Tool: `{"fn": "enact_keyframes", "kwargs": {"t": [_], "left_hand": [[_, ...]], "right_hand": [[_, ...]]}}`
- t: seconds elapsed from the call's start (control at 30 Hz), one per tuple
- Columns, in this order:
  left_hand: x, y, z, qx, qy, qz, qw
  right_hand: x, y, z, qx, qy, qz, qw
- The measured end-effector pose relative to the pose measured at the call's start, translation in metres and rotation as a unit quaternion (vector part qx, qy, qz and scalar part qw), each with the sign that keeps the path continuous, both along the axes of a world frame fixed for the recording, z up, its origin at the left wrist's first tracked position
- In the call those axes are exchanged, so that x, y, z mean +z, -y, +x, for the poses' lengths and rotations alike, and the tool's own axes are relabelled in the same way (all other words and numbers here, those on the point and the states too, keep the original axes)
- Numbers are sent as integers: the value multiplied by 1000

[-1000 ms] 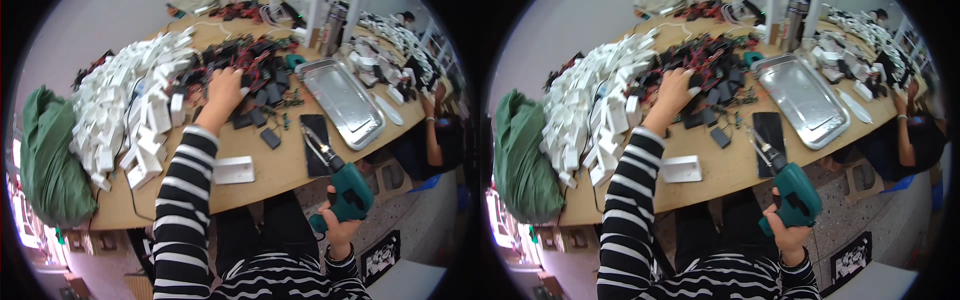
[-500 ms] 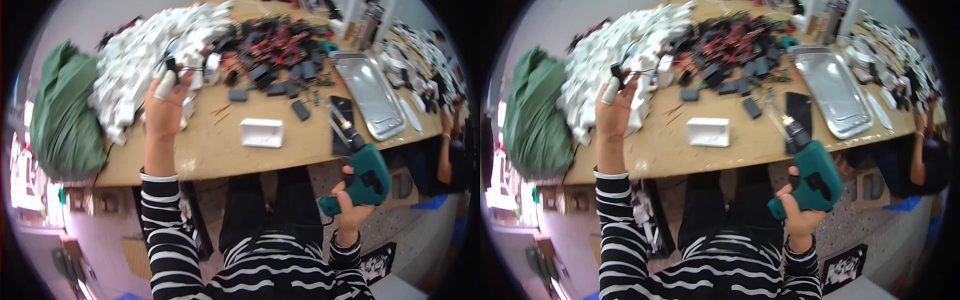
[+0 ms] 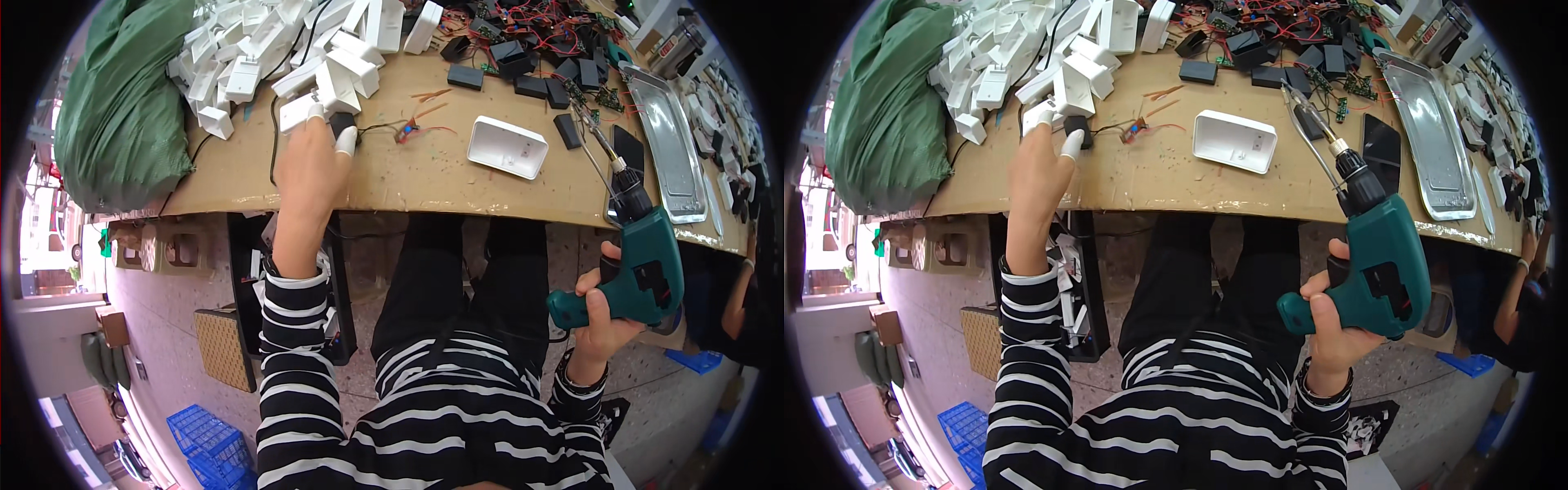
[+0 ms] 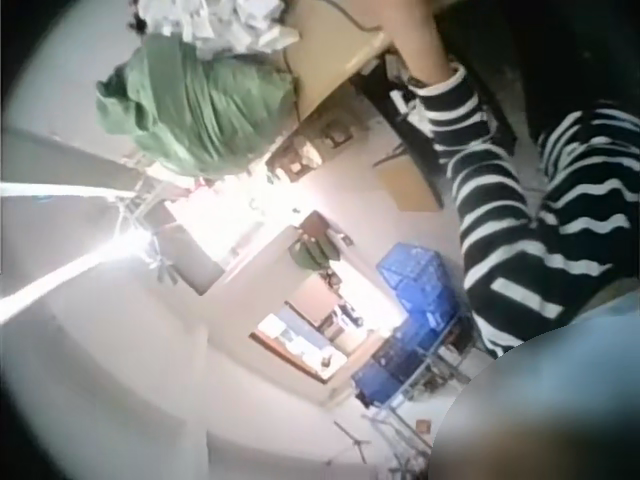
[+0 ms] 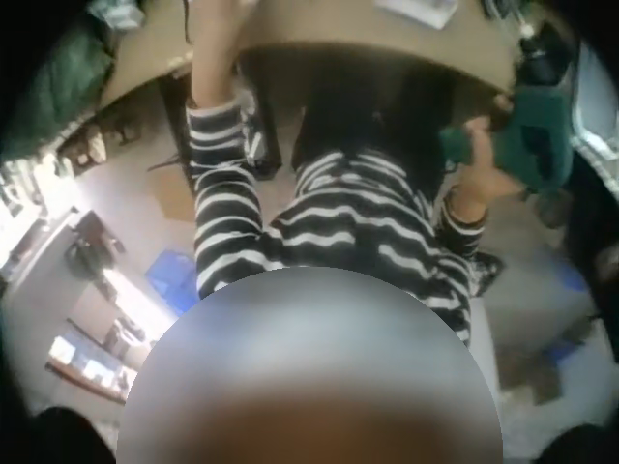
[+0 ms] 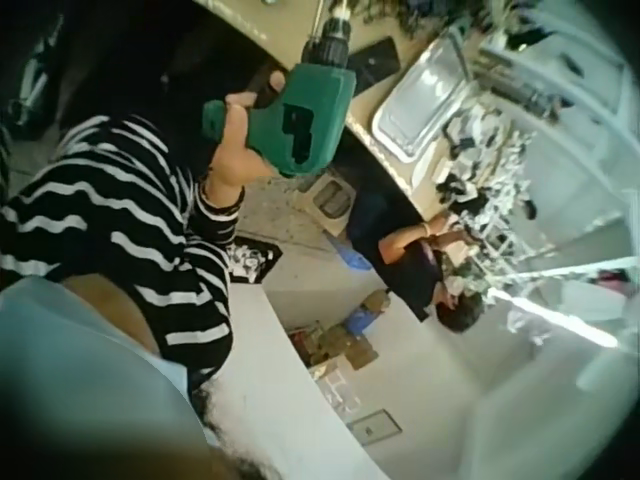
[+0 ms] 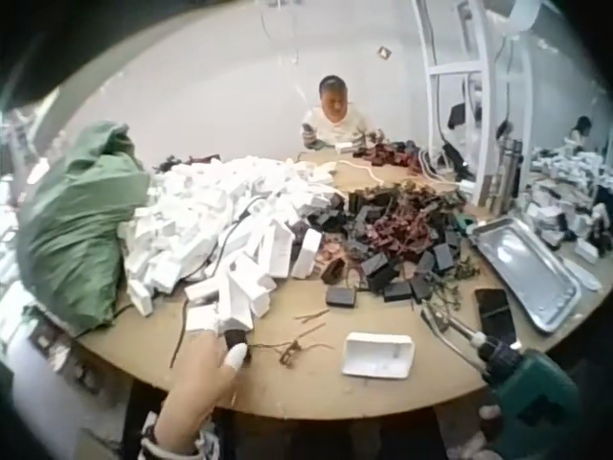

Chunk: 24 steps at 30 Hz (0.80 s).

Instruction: The recorder uses a hot glue gun to secure components inside white plastic housings at a manual workstation.

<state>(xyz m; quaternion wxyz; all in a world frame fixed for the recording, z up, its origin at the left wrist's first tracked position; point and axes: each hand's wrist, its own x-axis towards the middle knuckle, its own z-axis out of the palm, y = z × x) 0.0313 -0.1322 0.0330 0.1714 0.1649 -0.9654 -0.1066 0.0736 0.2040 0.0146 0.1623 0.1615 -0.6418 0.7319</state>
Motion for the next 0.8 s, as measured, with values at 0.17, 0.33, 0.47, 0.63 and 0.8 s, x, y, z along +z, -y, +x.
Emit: {"fn": "enact_keyframes", "kwargs": {"t": [0.17,0.33,0.47,0.63,0.8], "left_hand": [[-1,-18,-16,-178,-171,15,969],[-5,-28,-47,-218,-104,-30,970],[-10,-44,-48,-288,27,-128,948],[-29,-50,-53,-318,-37,-277,906],[-28,-37,-50,-349,-42,-230,908]], "right_hand": [[1,2,3,5,-1,7,1000],[0,-1,1,11,-2,17,1000],[2,3,-3,6,-3,16,1000],[4,6,-5,-11,19,9,1000],[5,12,-11,1,38,4,999]]}}
